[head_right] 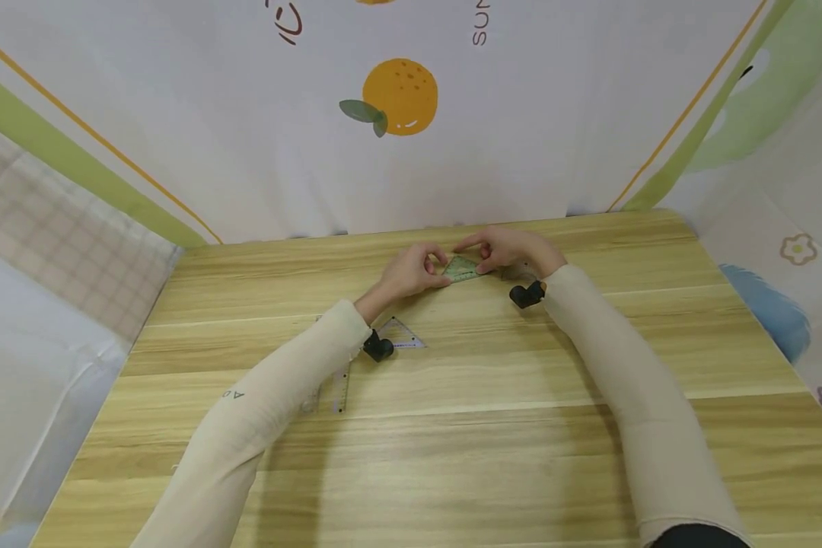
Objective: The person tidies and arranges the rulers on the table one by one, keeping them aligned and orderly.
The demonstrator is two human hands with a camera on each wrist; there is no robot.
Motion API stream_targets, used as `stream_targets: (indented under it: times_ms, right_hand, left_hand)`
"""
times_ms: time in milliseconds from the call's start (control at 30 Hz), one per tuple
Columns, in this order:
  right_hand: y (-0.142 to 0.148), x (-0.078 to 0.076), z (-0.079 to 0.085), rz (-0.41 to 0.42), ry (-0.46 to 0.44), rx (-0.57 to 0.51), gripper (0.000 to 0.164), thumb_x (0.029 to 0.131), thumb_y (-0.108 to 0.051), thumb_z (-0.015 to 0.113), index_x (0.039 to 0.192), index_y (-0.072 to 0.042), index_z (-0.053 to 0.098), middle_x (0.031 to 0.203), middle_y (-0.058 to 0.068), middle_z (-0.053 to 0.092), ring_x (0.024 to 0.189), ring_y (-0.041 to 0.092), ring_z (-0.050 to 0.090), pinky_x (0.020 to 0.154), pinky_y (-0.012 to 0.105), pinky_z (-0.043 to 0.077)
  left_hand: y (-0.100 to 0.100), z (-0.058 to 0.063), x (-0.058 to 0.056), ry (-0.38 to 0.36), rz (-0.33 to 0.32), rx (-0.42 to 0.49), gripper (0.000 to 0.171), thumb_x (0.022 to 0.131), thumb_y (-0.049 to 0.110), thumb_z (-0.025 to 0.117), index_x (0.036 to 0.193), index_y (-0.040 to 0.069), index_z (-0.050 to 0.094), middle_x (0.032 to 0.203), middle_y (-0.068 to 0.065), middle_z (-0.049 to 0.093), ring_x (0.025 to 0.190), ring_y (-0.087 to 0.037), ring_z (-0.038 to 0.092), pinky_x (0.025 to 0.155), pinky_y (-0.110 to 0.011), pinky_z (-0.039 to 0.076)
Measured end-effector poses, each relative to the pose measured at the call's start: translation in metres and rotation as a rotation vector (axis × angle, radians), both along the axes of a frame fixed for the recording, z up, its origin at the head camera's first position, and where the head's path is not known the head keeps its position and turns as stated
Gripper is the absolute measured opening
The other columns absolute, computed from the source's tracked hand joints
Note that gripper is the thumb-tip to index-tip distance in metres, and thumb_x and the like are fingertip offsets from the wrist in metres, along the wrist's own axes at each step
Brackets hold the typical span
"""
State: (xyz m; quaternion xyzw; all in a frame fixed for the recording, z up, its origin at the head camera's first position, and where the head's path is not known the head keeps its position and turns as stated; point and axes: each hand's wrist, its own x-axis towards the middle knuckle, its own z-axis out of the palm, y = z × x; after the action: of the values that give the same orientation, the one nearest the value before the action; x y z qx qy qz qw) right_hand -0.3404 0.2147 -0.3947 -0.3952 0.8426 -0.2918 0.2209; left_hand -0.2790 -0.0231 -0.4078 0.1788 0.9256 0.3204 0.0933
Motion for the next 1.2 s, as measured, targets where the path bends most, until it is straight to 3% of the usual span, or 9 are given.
stream_targets:
  times_ms: [400,667,867,1100,1200]
  right_hand:
    - [-0.0016,-0.0060,-0.0012,0.009,-0.024,0.022,0.051,0.093,0.007,0.069,0.142,0.003,0.054,0.069,0.001,0.033,0.060,0.014,0.029,0.061,0.028,0.029]
    - [-0.0023,-0.0062,0.0008,0.011,-0.056,0.018,0.050,0.092,0.009,0.070,0.139,0.003,0.055,0.076,0.010,0.041,0.063,0.016,0.032,0.062,0.027,0.031]
    - [-0.0043,-0.0064,0.0034,0.017,-0.067,0.033,0.057,0.089,0.010,0.072,0.143,0.005,0.051,0.071,0.005,0.038,0.062,0.016,0.033,0.060,0.026,0.031]
    - [-0.0064,-0.0073,0.0035,0.033,-0.059,0.043,0.057,0.090,0.011,0.069,0.144,0.004,0.051,0.082,0.015,0.041,0.067,0.018,0.034,0.063,0.029,0.030]
    - [-0.0064,-0.0055,0.0036,0.014,-0.049,0.048,0.057,0.090,0.008,0.070,0.144,0.002,0.053,0.081,0.012,0.041,0.068,0.019,0.034,0.065,0.031,0.031]
  left_hand:
    - [0.0003,-0.0007,-0.0008,0.015,-0.001,-0.006,0.036,0.089,0.028,0.083,0.117,0.013,0.068,0.091,-0.001,0.064,0.081,-0.015,0.060,0.067,-0.029,0.047]
    - [0.0008,-0.0002,0.0000,0.023,-0.004,-0.006,0.035,0.088,0.028,0.083,0.116,0.013,0.068,0.090,0.000,0.064,0.079,-0.015,0.058,0.065,-0.028,0.046]
    - [0.0011,0.0007,0.0009,0.011,0.002,0.004,0.036,0.088,0.027,0.083,0.117,0.013,0.068,0.090,0.000,0.064,0.080,-0.015,0.059,0.066,-0.029,0.046]
    - [0.0015,0.0003,0.0001,0.009,0.015,0.007,0.033,0.089,0.027,0.083,0.116,0.014,0.069,0.089,0.000,0.063,0.077,-0.014,0.057,0.064,-0.029,0.045]
    - [0.0021,0.0001,-0.0002,0.005,0.021,0.008,0.032,0.089,0.026,0.083,0.115,0.014,0.069,0.088,0.000,0.063,0.076,-0.014,0.057,0.063,-0.028,0.044]
